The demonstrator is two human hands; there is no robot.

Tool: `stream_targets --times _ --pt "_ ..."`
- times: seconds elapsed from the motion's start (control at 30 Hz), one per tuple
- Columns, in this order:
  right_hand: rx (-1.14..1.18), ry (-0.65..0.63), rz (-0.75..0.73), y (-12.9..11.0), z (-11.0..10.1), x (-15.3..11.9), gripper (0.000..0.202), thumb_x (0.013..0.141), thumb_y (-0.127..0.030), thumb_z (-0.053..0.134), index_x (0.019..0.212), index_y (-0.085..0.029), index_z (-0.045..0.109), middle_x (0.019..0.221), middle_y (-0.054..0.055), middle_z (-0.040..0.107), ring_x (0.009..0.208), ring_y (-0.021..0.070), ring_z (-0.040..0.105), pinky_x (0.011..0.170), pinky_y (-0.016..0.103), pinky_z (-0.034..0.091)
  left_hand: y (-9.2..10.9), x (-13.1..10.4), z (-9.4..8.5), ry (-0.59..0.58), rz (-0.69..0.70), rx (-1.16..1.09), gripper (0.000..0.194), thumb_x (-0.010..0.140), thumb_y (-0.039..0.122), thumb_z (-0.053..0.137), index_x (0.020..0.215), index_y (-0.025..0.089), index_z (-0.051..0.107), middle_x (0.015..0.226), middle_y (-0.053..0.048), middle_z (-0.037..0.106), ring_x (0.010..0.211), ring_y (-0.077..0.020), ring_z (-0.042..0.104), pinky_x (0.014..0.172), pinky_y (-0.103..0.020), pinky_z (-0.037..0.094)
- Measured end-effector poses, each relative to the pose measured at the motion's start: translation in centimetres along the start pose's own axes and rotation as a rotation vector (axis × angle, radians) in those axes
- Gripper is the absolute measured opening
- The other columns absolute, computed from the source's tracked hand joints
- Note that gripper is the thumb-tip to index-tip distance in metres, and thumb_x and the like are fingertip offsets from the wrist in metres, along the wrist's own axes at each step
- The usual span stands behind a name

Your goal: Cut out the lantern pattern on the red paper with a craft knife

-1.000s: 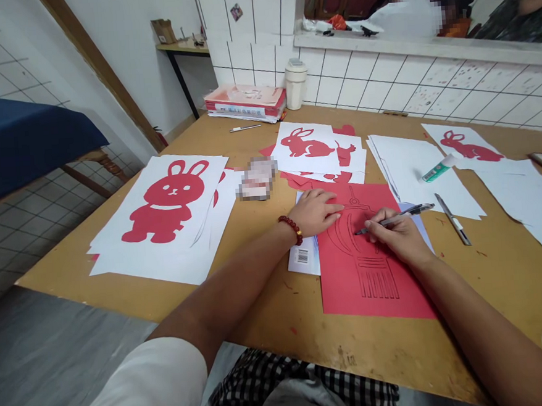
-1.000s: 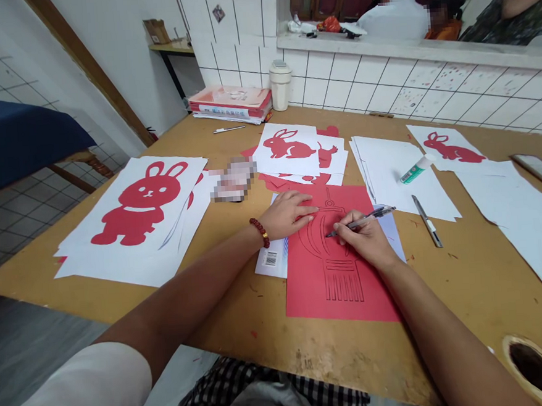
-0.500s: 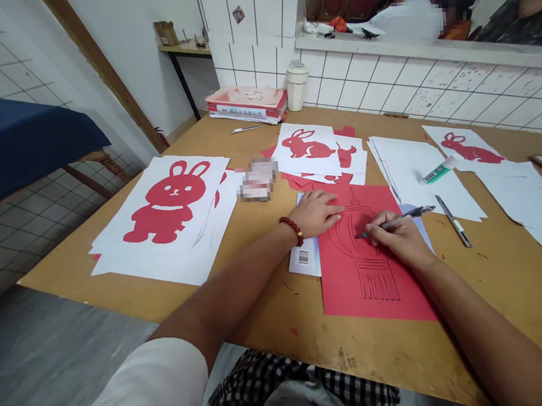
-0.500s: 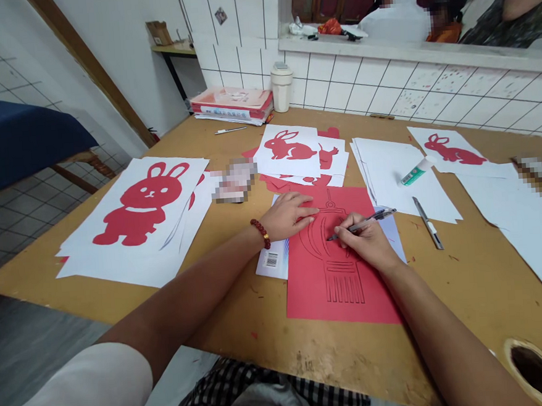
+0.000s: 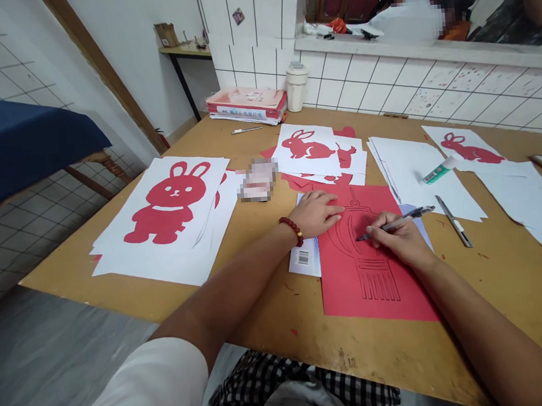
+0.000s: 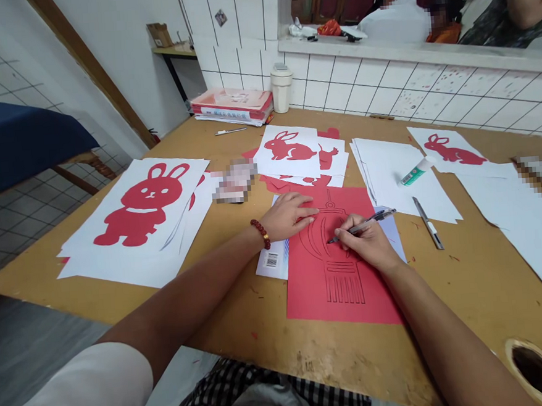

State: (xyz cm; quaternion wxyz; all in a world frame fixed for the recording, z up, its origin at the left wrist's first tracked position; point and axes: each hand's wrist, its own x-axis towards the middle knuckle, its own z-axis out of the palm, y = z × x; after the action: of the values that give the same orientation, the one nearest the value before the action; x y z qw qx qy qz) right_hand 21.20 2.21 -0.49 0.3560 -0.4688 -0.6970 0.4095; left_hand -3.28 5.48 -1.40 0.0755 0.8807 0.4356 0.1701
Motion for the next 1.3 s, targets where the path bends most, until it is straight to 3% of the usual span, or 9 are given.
stream_targets --times 0.6,1.3 --pt "-0.014 -0.017 0.001 -0.5 0.1 -0.3 0.032 0.082 -0.041 0.074 0.063 -0.021 0.059 0.051 0.0 0.06 0.048 0.0126 0.054 0.05 0.027 0.041 -0.1 0.0 0.2 0.017 0.009 -0.003 0.033 0.102 0.037 0.051 0.127 0.029 0.07 0.142 -0.004 0.059 0.132 -0.0272 0.047 0.114 -0.048 0.036" --pt "-0.008 -0.02 -0.001 -1.1 0.2 -0.3 0.037 0.078 -0.048 0.077 0.062 -0.022 0.058 0.049 0.001 0.059 0.046 0.0133 0.053 0.049 0.028 0.042 -0.1 0.0 0.1 0.006 0.002 0.001 0.033 0.102 0.037 0.051 0.128 0.029 0.07 0.143 -0.004 0.058 0.133 -0.0267 0.046 0.114 -0.047 0.036"
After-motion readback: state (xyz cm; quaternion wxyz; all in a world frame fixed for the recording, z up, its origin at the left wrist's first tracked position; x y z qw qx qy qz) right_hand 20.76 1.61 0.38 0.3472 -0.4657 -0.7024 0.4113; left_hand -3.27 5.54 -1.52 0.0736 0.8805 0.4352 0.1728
